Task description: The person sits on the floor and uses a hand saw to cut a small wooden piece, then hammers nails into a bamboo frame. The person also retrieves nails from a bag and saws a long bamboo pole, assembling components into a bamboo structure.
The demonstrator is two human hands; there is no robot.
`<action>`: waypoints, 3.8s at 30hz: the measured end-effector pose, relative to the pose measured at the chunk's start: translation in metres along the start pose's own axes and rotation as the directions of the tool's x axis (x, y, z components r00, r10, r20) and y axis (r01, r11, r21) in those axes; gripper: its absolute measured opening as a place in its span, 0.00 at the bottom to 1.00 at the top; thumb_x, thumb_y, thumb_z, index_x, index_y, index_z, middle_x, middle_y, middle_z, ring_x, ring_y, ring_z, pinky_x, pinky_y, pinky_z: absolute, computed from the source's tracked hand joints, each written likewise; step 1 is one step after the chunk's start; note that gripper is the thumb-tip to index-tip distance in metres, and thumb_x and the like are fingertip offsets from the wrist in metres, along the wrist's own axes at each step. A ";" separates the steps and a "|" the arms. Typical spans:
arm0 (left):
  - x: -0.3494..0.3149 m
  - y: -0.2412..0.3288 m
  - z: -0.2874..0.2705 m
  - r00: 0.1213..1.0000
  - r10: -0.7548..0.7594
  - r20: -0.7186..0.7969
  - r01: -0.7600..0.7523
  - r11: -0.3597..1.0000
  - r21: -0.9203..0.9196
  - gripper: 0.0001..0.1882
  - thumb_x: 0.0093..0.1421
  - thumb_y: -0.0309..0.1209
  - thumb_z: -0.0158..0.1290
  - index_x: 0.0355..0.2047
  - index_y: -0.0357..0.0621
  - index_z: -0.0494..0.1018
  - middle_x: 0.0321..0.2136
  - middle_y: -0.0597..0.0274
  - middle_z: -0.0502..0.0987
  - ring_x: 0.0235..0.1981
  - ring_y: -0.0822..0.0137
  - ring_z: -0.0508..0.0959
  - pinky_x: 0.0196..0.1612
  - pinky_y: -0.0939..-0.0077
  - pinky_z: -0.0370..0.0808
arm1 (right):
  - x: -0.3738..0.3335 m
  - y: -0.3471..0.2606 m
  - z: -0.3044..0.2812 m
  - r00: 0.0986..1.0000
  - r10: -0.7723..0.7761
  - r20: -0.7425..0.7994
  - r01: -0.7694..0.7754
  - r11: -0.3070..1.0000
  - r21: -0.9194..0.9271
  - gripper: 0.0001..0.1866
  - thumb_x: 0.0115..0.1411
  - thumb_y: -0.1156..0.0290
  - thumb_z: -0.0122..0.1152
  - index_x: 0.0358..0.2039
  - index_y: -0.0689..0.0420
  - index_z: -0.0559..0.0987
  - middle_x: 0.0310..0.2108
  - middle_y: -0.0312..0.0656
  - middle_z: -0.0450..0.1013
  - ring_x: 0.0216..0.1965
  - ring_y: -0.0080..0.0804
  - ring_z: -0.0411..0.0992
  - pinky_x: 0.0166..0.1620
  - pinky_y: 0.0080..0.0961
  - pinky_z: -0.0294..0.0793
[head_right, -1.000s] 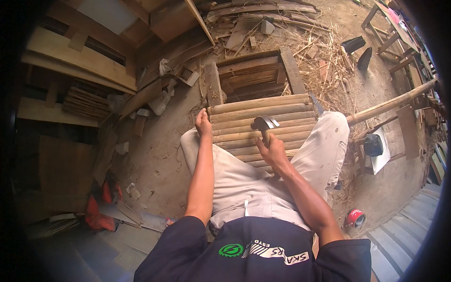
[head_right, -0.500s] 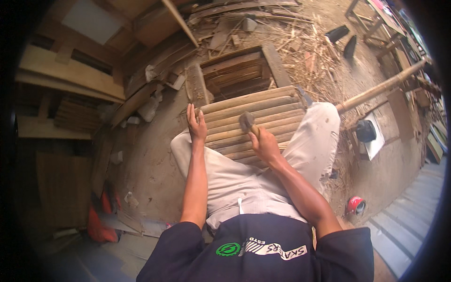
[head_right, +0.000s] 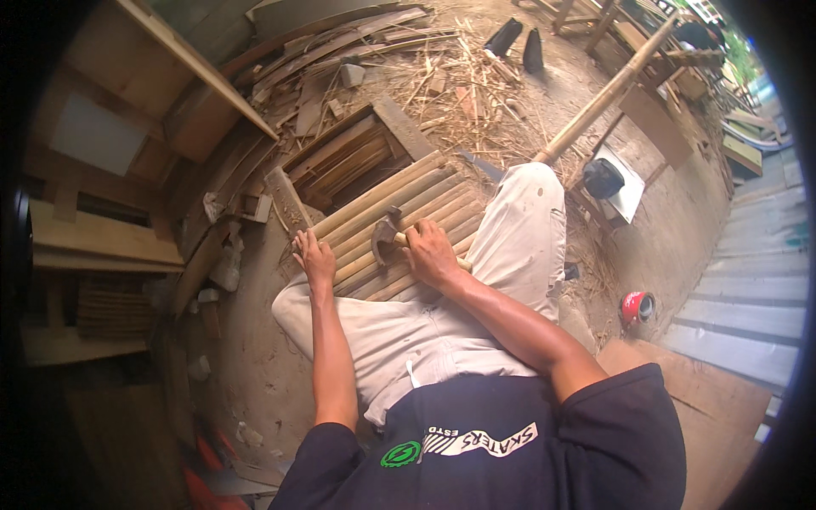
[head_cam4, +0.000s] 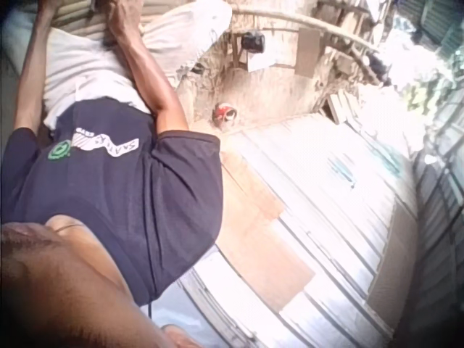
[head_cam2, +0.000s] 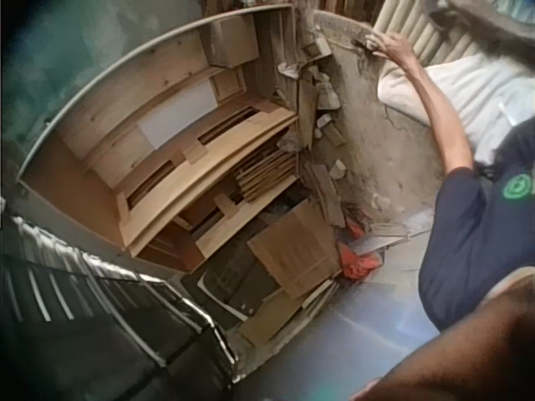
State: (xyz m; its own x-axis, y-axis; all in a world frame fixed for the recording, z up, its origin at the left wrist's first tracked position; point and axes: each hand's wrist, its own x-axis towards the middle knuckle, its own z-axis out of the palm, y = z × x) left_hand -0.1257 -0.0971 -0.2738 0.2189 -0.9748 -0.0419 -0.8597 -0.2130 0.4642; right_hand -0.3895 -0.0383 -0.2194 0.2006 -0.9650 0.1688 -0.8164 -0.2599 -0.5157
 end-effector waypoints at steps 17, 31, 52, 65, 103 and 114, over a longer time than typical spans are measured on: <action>0.050 0.031 0.020 0.958 0.287 -0.012 -0.286 0.951 -0.119 0.17 0.63 0.39 0.47 0.43 0.41 0.77 0.42 0.46 0.77 0.47 0.47 0.74 0.55 0.55 0.66 | -0.023 0.027 -0.018 0.983 0.182 -0.004 -0.181 0.977 -0.115 0.24 0.54 0.54 0.68 0.38 0.63 0.75 0.40 0.52 0.69 0.46 0.49 0.68 0.47 0.42 0.67; 0.007 0.130 -0.011 0.949 0.312 0.034 -0.287 0.906 -0.311 0.22 0.65 0.36 0.50 0.54 0.32 0.69 0.54 0.41 0.71 0.57 0.46 0.70 0.60 0.59 0.66 | 0.031 0.094 -0.042 0.786 0.607 -0.116 -0.409 0.653 0.638 0.17 0.59 0.61 0.62 0.37 0.64 0.78 0.35 0.53 0.76 0.38 0.46 0.76 0.45 0.36 0.75; 0.033 0.186 0.038 0.782 0.462 0.419 -0.445 0.884 -0.146 0.25 0.67 0.31 0.47 0.62 0.36 0.63 0.65 0.43 0.59 0.68 0.48 0.57 0.67 0.62 0.56 | 0.020 0.091 -0.065 0.783 0.217 0.583 -0.476 0.813 0.337 0.21 0.48 0.56 0.73 0.27 0.64 0.81 0.29 0.56 0.78 0.33 0.52 0.78 0.37 0.41 0.78; -0.016 0.120 0.027 0.995 0.052 0.080 0.002 0.824 -0.567 0.19 0.69 0.34 0.47 0.40 0.25 0.78 0.44 0.50 0.80 0.41 0.67 0.80 0.45 0.75 0.76 | 0.015 0.032 -0.004 0.974 0.118 0.195 -0.192 0.885 0.425 0.08 0.54 0.71 0.57 0.33 0.57 0.81 0.25 0.49 0.76 0.29 0.47 0.78 0.28 0.42 0.77; 0.014 0.359 0.157 0.637 0.742 0.209 -0.761 0.648 0.022 0.06 0.61 0.26 0.53 0.37 0.39 0.77 0.40 0.54 0.77 0.50 0.51 0.73 0.56 0.57 0.66 | -0.120 0.382 0.112 0.085 0.995 -0.058 -0.963 0.097 0.251 0.31 0.58 0.66 0.62 0.58 0.66 0.63 0.59 0.60 0.59 0.60 0.56 0.61 0.60 0.46 0.62; 0.027 0.335 0.166 0.719 0.664 0.206 -0.667 0.742 -0.061 0.01 0.57 0.22 0.56 0.30 0.37 0.76 0.33 0.56 0.78 0.38 0.55 0.76 0.45 0.63 0.71 | 0.004 0.529 0.076 0.128 0.957 0.259 -0.892 -0.003 0.453 0.69 0.46 0.38 0.70 0.68 0.67 0.37 0.67 0.68 0.46 0.68 0.57 0.51 0.67 0.49 0.54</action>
State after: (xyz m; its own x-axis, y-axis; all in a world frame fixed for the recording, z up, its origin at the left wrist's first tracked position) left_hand -0.4849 -0.2055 -0.2664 -0.5080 -0.8560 0.0957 -0.7560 0.4964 0.4266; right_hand -0.7791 -0.1822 -0.5551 -0.6157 -0.3811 -0.6897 0.0689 0.8458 -0.5289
